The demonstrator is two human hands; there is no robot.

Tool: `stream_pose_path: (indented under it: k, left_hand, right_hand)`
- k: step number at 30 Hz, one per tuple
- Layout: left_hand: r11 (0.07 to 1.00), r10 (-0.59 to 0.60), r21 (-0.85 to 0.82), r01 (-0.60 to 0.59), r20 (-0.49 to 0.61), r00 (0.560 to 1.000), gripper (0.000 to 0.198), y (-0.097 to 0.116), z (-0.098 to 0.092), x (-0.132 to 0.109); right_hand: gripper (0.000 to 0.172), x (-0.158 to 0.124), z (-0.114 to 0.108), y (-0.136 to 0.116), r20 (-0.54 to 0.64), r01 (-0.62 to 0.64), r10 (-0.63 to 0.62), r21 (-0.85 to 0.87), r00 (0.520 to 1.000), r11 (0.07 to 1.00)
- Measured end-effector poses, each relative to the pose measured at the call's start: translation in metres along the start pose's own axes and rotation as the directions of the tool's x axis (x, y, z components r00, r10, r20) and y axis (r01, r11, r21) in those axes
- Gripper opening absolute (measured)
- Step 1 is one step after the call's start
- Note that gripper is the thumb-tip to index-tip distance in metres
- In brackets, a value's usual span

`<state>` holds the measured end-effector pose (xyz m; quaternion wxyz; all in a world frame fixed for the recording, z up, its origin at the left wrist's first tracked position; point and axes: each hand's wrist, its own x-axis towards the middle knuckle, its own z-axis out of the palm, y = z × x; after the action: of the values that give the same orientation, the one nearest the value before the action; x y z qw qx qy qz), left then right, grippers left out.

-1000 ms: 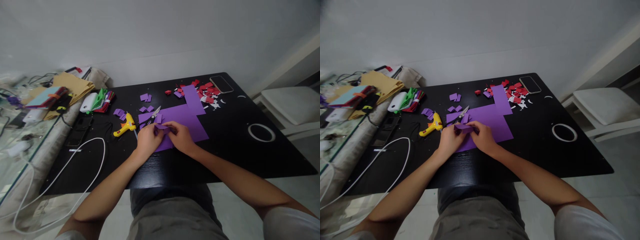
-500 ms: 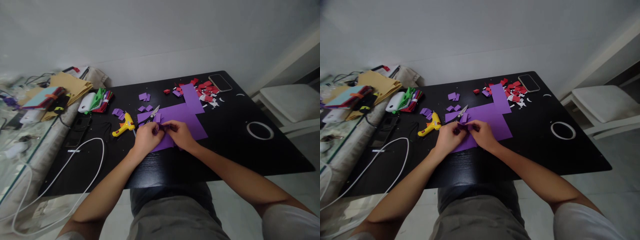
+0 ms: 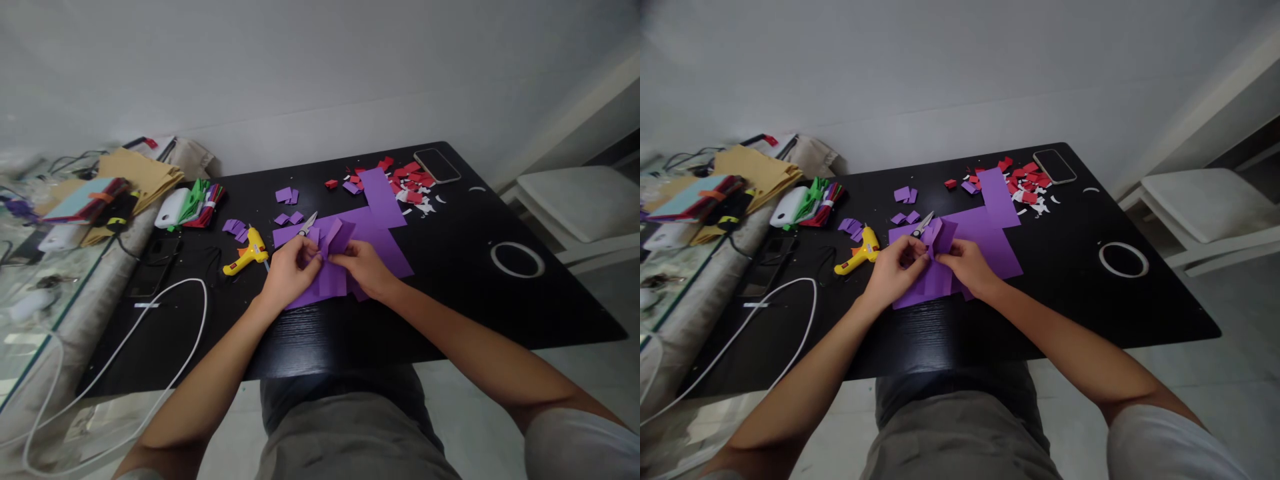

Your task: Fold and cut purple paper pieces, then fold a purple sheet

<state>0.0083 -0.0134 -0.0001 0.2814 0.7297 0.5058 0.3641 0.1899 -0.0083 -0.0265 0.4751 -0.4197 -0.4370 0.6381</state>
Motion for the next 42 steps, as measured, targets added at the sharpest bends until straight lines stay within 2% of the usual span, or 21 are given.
stream_pose_path:
  k: [5,14,25,42]
  left_hand:
    - [0.995,-0.032,-0.098,0.035,0.028,0.999,0.008,-0.005,0.003,0.000]
    - [0.969,-0.084,-0.227,0.093,0.050,0.995,0.015,-0.012,0.006,0.000]
    - [0.946,-0.120,-0.294,0.137,0.074,0.990,0.016,-0.014,0.007,0.001]
    - [0.969,-0.119,-0.212,0.124,0.038,0.992,0.018,-0.012,0.011,-0.002]
  right_hand:
    - [0.027,0.001,0.001,0.000,0.001,-0.084,0.084,0.145,0.996,0.986]
    - [0.028,0.002,0.001,-0.002,0.042,-0.156,0.150,0.215,0.988,0.964]
    - [0.028,0.002,0.000,-0.005,0.033,-0.202,0.200,0.138,0.979,0.970]
    - [0.020,0.001,-0.002,0.002,0.046,-0.135,0.131,0.100,0.990,0.986]
